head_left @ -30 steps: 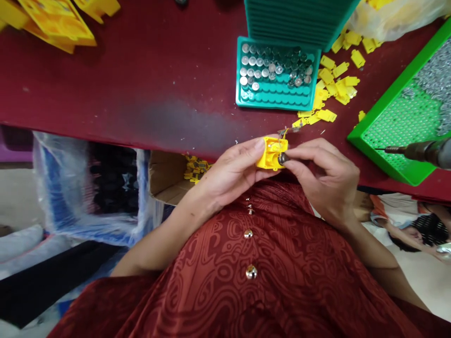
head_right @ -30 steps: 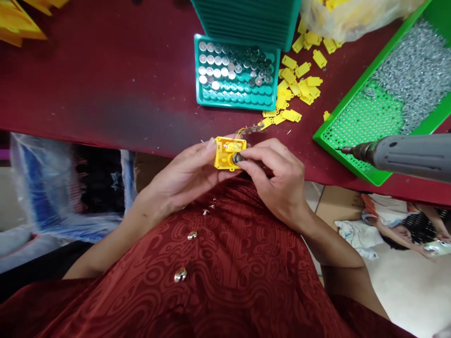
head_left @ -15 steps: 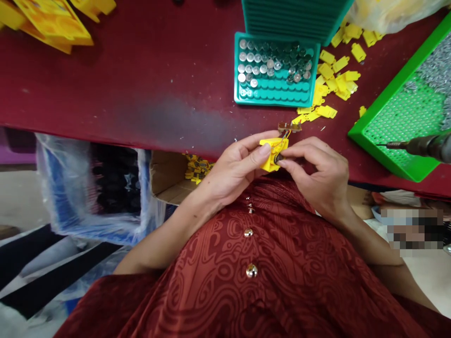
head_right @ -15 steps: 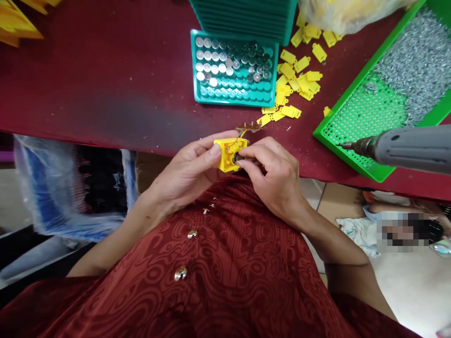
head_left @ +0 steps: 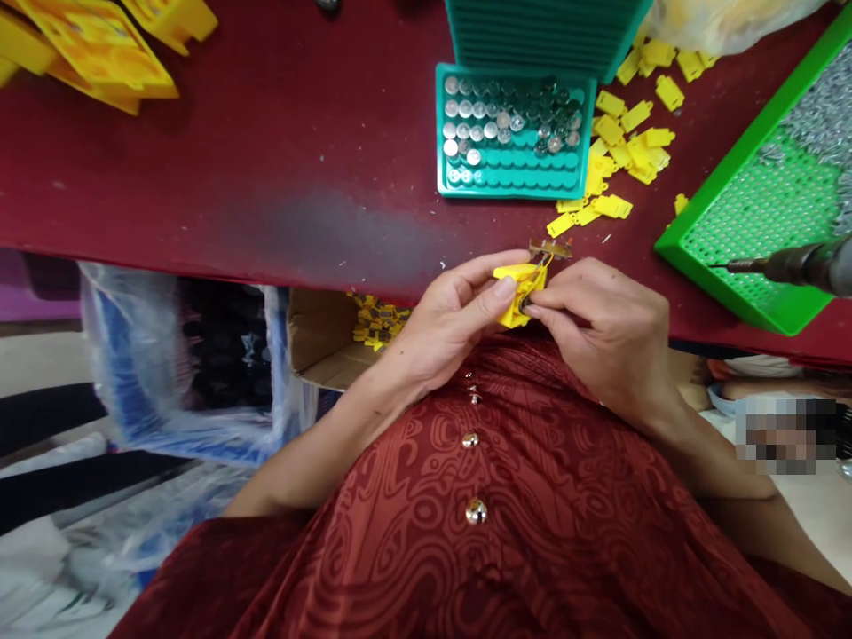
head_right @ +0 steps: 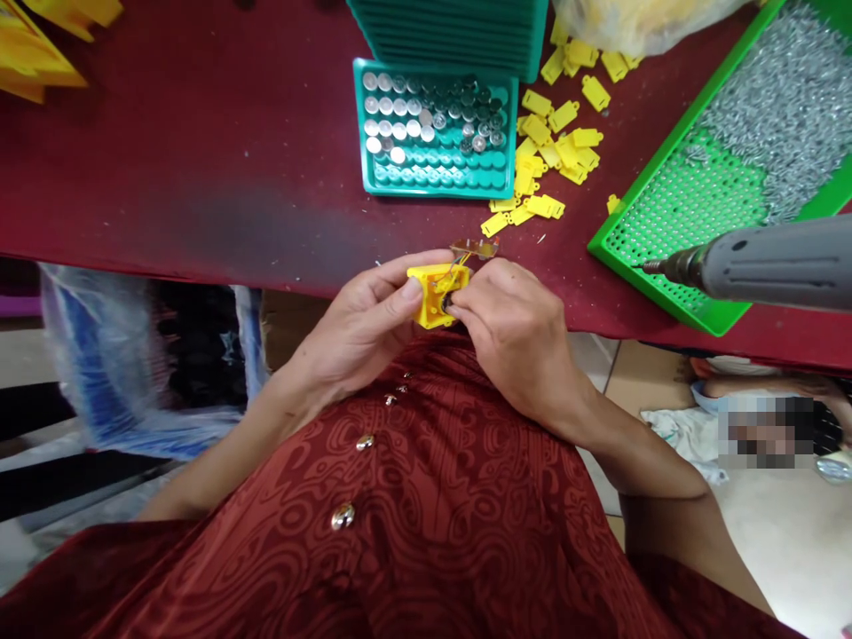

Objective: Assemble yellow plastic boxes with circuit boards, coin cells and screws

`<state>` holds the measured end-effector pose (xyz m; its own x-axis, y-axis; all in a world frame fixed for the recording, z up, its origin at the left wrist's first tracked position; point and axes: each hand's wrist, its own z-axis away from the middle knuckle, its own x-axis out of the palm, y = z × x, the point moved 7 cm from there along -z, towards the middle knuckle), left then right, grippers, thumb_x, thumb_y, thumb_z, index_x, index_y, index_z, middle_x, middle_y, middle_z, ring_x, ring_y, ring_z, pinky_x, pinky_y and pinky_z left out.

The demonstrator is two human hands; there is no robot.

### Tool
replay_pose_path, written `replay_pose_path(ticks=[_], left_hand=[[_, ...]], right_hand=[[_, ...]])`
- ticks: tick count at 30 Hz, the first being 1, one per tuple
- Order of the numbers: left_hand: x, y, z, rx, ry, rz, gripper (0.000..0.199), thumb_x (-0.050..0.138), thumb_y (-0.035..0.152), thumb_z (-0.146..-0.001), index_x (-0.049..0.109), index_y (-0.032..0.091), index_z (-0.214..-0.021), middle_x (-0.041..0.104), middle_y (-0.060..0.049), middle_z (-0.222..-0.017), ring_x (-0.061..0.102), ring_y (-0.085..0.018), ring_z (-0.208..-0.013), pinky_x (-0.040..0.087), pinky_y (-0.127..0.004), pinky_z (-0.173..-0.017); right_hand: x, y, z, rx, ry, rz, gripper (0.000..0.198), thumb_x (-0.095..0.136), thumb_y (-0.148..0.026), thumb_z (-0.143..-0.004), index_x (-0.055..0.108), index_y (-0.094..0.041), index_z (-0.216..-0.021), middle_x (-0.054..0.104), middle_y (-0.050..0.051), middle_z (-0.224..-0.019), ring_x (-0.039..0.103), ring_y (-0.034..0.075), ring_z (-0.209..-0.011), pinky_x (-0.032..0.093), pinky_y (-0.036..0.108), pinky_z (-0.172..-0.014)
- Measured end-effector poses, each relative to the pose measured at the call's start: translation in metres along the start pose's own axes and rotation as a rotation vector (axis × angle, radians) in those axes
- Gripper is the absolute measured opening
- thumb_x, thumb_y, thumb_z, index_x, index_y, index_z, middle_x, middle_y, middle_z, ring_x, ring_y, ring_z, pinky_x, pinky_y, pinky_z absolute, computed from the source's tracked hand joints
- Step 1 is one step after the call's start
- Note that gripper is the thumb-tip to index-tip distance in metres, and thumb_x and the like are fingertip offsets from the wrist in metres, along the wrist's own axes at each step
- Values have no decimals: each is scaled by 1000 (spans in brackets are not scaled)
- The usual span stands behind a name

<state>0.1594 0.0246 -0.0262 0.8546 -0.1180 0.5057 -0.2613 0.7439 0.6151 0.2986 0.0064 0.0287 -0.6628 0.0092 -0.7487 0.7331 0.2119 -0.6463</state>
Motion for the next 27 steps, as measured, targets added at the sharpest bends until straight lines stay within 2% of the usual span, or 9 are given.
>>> replay_pose_path(ticks=[3, 6, 9, 12, 16, 19, 27], left_hand=[[4, 0, 0, 30, -47, 20, 31, 85, 37, -92, 80, 18, -117, 83, -8, -126, 76, -24, -121, 60, -32, -104], [6, -5, -1, -8, -89, 34, 35, 84, 37, -91, 78, 17, -119, 82, -10, -126, 77, -26, -117, 63, -35, -99], [3, -10, -6, -42, -82, 7, 43, 90, 30, -84, 75, 16, -123, 83, -9, -122, 79, -22, -110, 65, -30, -92], [1, -8, -10, -29, -70, -6, 51, 95, 25, -78, 72, 15, -123, 84, -8, -119, 81, -19, -104, 67, -25, -87], [3, -2, -11, -13, -63, -22, 52, 95, 23, -76, 69, 14, -120, 85, -9, -116, 84, -21, -101, 68, -25, -82], [6, 2, -10, -4, -43, -39, 48, 90, 18, -80, 63, 15, -119, 85, -10, -116, 85, -22, -98, 69, -25, -77], [14, 6, -11, 10, -76, -33, 42, 85, 13, -80, 60, 16, -114, 85, -7, -104, 84, -16, -81, 65, -19, -67]], right_hand=[[1, -9, 3, -70, -19, 152, 26, 60, -17, -104, 71, -21, -81, 71, 5, -87, 63, 17, -83, 52, 32, -75], [2, -13, 7, -92, -47, 199, 25, 56, -13, -104, 69, -19, -84, 70, 7, -94, 62, 19, -88, 53, 34, -78], [-1, -12, 7, -103, -85, 124, 24, 55, -11, -103, 71, -19, -89, 72, 7, -98, 65, 19, -90, 56, 34, -80], [-8, -8, 5, -107, -78, -37, 23, 58, -12, -103, 78, -23, -104, 77, 4, -101, 71, 16, -90, 59, 32, -81], [-23, 10, 7, 75, 119, -243, 23, 65, -18, -102, 80, -25, -118, 80, 3, -107, 75, 15, -93, 64, 31, -83], [-26, 20, 14, 184, 243, -290, 24, 67, -19, -101, 81, -24, -120, 80, 4, -106, 75, 15, -93, 65, 31, -84], [-24, 25, 18, 158, 327, -271, 19, 67, -23, -101, 80, -24, -115, 79, 4, -103, 75, 17, -93, 64, 35, -86]])
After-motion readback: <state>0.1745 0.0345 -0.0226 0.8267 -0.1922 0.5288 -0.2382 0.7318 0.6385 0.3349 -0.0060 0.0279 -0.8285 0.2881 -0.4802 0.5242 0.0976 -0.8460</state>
